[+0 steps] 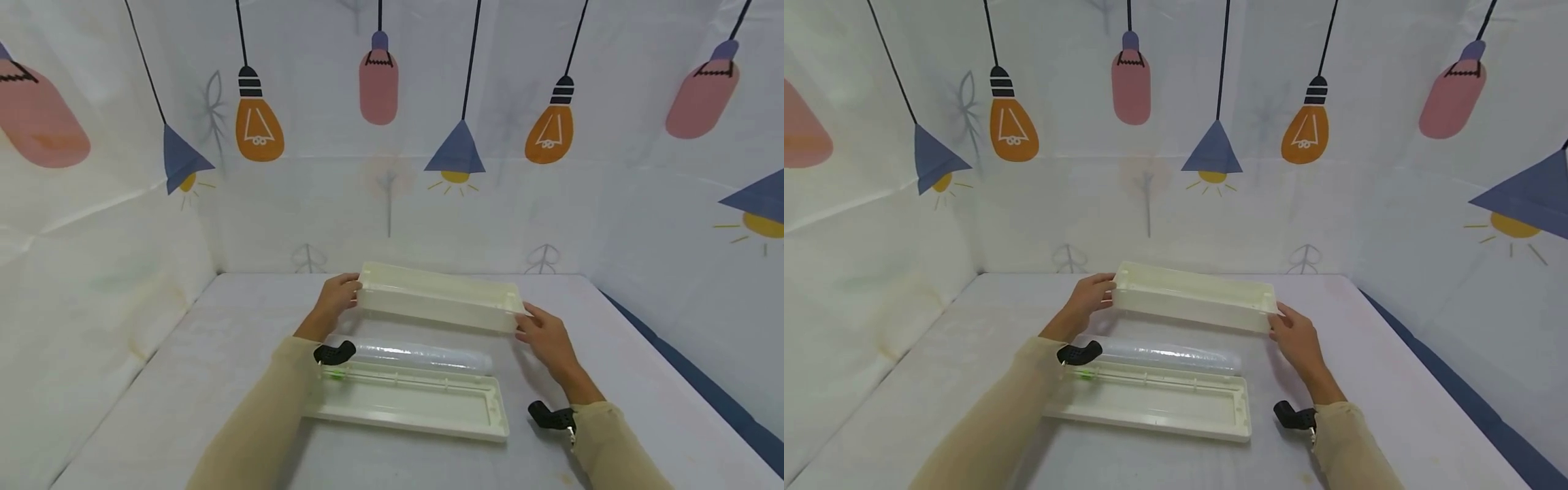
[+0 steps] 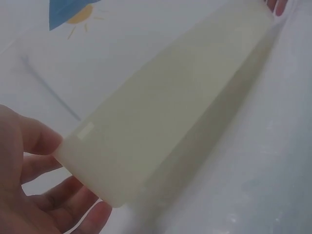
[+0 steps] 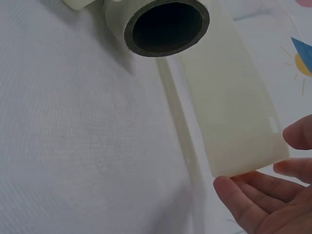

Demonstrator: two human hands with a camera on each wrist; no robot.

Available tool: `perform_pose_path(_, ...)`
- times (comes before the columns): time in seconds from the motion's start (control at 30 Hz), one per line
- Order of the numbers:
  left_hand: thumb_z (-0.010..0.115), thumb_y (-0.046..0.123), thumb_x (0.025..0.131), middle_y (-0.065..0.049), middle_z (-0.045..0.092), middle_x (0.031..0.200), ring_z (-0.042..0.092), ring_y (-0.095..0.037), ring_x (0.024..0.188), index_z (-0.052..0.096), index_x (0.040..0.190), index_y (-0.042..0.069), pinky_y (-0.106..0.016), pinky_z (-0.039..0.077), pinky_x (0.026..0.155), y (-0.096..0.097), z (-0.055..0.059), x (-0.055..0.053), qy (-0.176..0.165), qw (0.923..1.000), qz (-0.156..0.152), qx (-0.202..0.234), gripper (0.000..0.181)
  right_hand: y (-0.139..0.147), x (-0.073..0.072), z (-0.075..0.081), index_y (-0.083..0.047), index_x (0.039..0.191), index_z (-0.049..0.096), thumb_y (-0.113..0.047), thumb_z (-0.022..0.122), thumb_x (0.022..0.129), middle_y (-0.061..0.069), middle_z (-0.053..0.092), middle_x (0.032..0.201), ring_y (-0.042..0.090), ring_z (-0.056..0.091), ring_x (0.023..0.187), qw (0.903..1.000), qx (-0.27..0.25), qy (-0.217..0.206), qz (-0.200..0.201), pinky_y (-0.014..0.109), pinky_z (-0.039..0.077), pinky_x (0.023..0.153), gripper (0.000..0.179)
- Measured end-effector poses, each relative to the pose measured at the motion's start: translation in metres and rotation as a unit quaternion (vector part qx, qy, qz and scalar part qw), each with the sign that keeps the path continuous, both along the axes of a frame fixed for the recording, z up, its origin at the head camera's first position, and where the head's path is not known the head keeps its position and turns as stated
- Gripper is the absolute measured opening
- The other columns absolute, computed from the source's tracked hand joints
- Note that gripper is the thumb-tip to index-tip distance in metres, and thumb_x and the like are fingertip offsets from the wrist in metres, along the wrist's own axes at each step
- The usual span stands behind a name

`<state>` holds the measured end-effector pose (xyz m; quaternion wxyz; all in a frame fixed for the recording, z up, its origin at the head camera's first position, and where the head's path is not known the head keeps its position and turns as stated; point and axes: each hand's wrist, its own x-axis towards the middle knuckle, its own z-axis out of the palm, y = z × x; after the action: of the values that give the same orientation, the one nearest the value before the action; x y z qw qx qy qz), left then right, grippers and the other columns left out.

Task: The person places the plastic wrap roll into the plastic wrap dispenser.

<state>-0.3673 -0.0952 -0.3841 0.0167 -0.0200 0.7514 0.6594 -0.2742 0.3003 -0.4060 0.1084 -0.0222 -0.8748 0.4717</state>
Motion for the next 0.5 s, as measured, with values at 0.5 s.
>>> perform_pose_path(0.5,0.053,0.015,0.099,-0.021,0.060,0.133,0.061,-0.036,0.115,0.055,0.140,0.002,-0.048,0.049,0.100,-0.017,0.006,0.019,0.027,0.9996,-0.005,-0.006,0.043,-0.004,-0.008,0.010,0.003,0.153,0.035,-0.029,0.050,0.107,0.030,0.049,0.142,0.041,0.059,0.120,0.9941,-0.103,-0.030,0.016,0.032,0.056,0.088,0.058)
